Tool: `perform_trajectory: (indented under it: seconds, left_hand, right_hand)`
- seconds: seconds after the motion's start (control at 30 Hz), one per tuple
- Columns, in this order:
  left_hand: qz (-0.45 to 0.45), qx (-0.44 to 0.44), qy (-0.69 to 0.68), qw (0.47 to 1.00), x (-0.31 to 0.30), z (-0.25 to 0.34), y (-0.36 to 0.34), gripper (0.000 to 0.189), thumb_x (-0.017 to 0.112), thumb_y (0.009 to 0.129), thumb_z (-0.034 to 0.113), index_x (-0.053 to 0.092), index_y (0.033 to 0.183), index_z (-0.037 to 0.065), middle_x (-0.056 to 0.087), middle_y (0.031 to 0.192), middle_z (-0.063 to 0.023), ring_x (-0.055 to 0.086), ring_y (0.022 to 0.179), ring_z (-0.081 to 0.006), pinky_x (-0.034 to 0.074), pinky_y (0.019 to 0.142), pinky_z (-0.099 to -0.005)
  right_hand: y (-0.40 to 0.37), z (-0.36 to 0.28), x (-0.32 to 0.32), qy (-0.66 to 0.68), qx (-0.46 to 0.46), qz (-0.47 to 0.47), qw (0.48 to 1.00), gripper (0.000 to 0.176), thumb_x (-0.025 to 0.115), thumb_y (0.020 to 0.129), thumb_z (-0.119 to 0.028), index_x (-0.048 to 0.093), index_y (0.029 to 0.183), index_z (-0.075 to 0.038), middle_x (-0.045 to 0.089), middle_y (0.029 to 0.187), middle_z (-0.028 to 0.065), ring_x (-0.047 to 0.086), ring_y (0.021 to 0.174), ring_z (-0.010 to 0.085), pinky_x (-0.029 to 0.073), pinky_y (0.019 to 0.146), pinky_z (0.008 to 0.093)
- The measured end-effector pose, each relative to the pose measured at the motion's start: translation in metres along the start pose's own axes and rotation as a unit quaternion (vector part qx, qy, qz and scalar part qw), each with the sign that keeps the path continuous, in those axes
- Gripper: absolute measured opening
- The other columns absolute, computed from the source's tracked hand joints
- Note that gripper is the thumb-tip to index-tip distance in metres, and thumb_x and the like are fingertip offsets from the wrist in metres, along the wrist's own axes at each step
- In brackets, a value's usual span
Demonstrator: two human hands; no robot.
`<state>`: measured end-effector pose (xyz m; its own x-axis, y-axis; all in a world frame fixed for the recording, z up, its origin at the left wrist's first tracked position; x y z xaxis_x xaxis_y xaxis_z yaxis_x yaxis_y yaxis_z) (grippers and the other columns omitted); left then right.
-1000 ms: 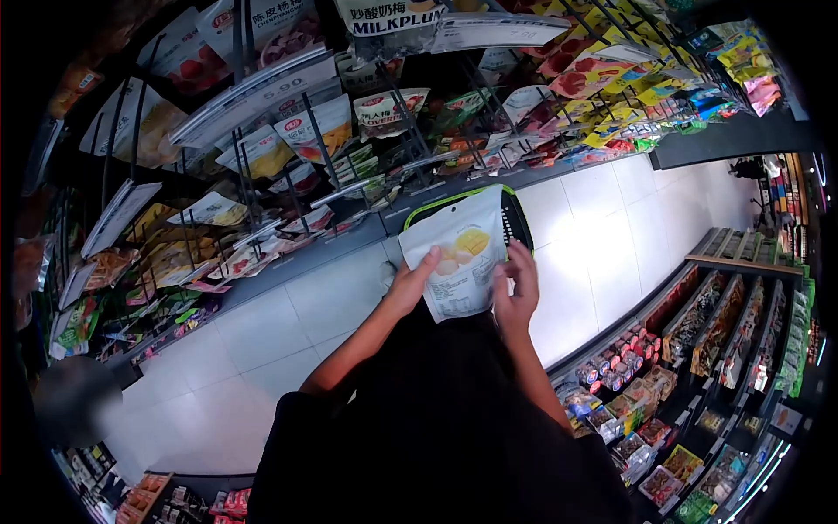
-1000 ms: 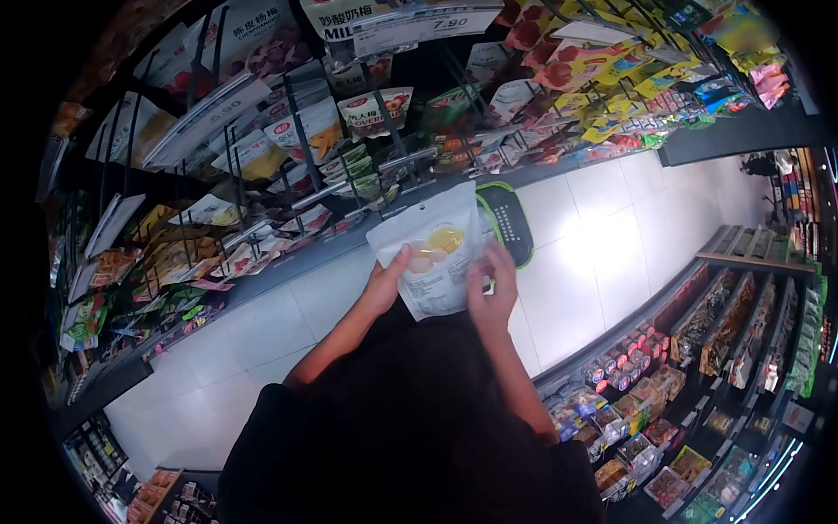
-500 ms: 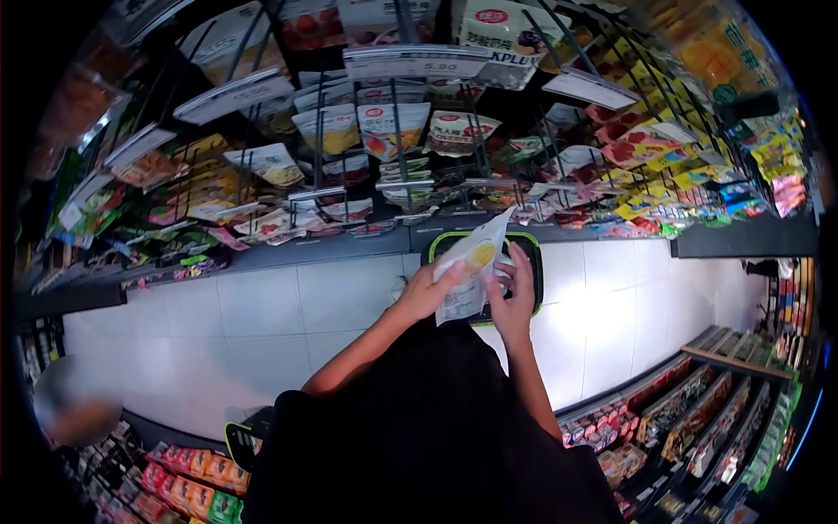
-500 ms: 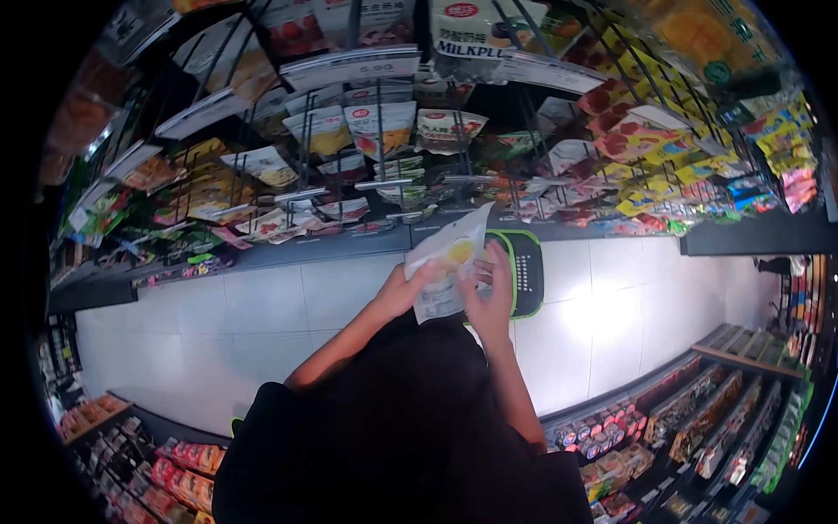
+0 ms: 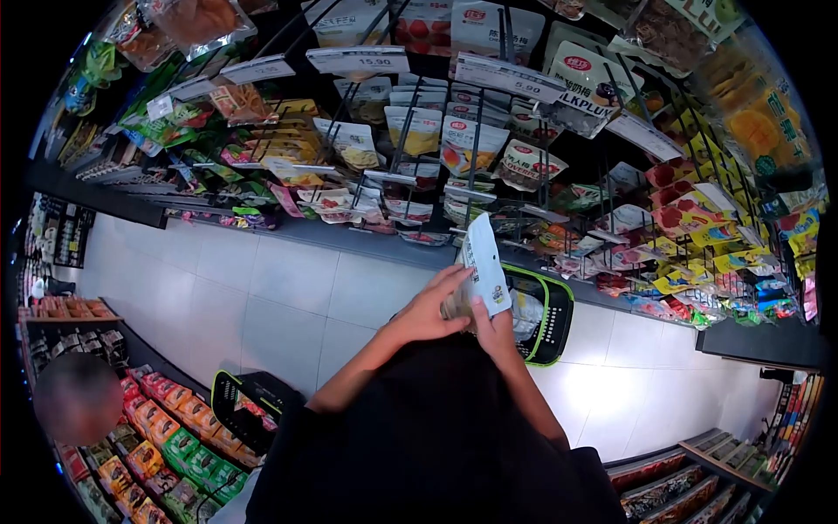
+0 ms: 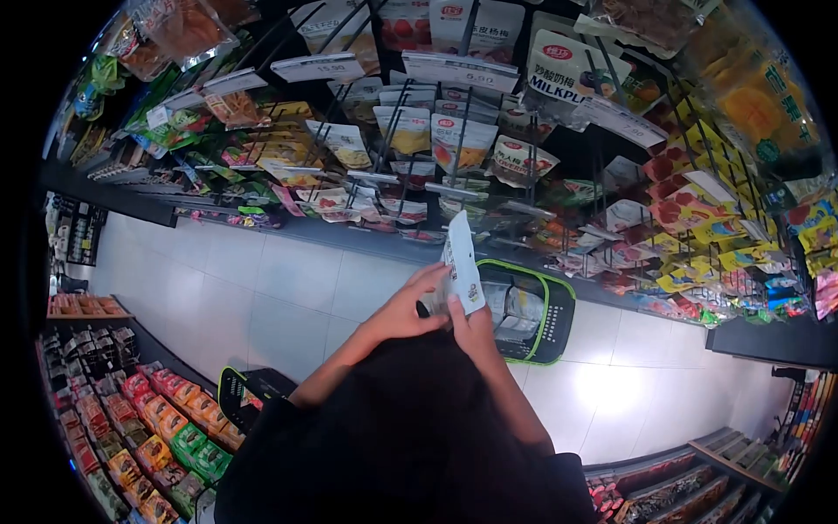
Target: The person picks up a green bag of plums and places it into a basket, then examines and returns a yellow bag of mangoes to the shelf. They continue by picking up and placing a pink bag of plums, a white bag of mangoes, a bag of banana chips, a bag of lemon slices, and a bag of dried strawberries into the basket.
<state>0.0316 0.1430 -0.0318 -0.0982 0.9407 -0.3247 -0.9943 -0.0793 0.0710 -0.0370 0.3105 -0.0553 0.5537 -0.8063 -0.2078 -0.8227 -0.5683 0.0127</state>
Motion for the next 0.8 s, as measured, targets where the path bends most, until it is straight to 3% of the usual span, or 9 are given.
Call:
perform_trajectory:
  seconds: [0.07,0.1,0.2,0.3,0.4,0.43,0.53,0.8]
  left_hand:
    - [0.054,-0.029,-0.012,0.998,-0.009,-0.019,-0.005,0.079,0.077,0.078,0.015,0.037,0.145,0.005,0.045,0.140,-0.0200,0.046,0.129,-0.0294,0.046,0.098,-0.0391]
    - [0.134,-0.059,-0.025,0.989,-0.013,-0.021,-0.005,0.063,0.076,0.082,0.017,0.046,0.136,0.004,0.053,0.131,-0.0157,0.051,0.123,-0.0247,0.046,0.096,-0.0375]
    - [0.280,-0.104,-0.032,0.954,-0.032,-0.040,-0.003,0.055,0.077,0.082,0.022,0.052,0.126,0.001,0.053,0.129,-0.0162,0.052,0.120,-0.0233,0.047,0.092,-0.0374]
    - [0.266,-0.081,-0.145,0.949,-0.051,-0.045,0.008,0.045,0.077,0.083,0.020,0.057,0.117,-0.001,0.060,0.122,-0.0122,0.058,0.111,-0.0174,0.049,0.088,-0.0342]
    - [0.141,-0.123,-0.312,0.931,-0.076,-0.035,0.023,0.036,0.077,0.083,0.015,0.061,0.112,0.000,0.068,0.108,-0.0082,0.063,0.096,-0.0126,0.051,0.082,-0.0293]
    - [0.163,-0.121,-0.314,0.927,-0.084,-0.029,0.028,0.026,0.076,0.084,0.011,0.065,0.106,0.000,0.071,0.095,-0.0048,0.065,0.083,-0.0103,0.052,0.075,-0.0252]
    - [0.142,-0.149,-0.297,0.932,-0.122,-0.033,0.034,0.026,0.075,0.083,0.008,0.066,0.107,0.001,0.071,0.100,-0.0061,0.065,0.089,-0.0123,0.051,0.081,-0.0271]
    - [0.172,-0.059,-0.238,0.954,-0.246,-0.026,0.027,0.024,0.078,0.082,0.008,0.068,0.102,-0.001,0.072,0.095,-0.0067,0.066,0.083,-0.0101,0.053,0.074,-0.0249]
  right_hand:
    - [0.005,-0.001,0.008,0.071,0.011,0.040,0.997,0.038,0.054,0.098,-0.019,0.054,0.127,0.005,0.062,0.122,0.0182,0.059,0.114,0.0273,0.044,0.097,0.0345]
    - [0.005,0.003,0.012,0.101,0.048,0.052,0.992,0.035,0.055,0.098,-0.019,0.058,0.123,0.006,0.066,0.116,0.0143,0.062,0.109,0.0226,0.046,0.094,0.0328]
    - [0.011,-0.002,0.015,0.117,0.095,0.045,0.988,0.038,0.060,0.096,-0.023,0.059,0.123,0.004,0.067,0.115,0.0112,0.061,0.108,0.0179,0.046,0.093,0.0311]
    - [0.016,-0.013,0.024,0.208,0.171,0.043,0.962,0.037,0.063,0.095,-0.023,0.061,0.120,0.003,0.067,0.114,0.0098,0.061,0.106,0.0167,0.046,0.093,0.0308]
    - [0.025,-0.011,0.040,0.245,0.201,0.056,0.947,0.037,0.065,0.093,-0.023,0.062,0.119,0.002,0.067,0.113,0.0090,0.061,0.105,0.0164,0.046,0.093,0.0307]
    - [0.032,-0.015,0.048,0.258,0.197,0.073,0.943,0.037,0.066,0.092,-0.021,0.061,0.120,0.003,0.067,0.114,0.0094,0.061,0.106,0.0168,0.046,0.094,0.0311]
    - [0.054,-0.030,0.074,0.281,0.188,0.101,0.936,0.036,0.068,0.091,-0.018,0.061,0.120,0.003,0.067,0.114,0.0092,0.061,0.105,0.0170,0.047,0.094,0.0313]
    - [0.114,-0.080,0.159,0.261,0.106,0.080,0.956,0.031,0.070,0.090,-0.014,0.065,0.114,0.004,0.069,0.107,0.0098,0.064,0.096,0.0152,0.051,0.086,0.0299]
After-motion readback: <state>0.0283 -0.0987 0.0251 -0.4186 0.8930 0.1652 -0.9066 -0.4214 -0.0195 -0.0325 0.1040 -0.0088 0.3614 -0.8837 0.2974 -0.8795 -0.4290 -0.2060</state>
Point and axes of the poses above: each hand's wrist, its own y-axis towards the middle knuckle, its own x-axis out of the palm, z = x × y, the point moved 1 cm from there along y, towards the middle knuckle
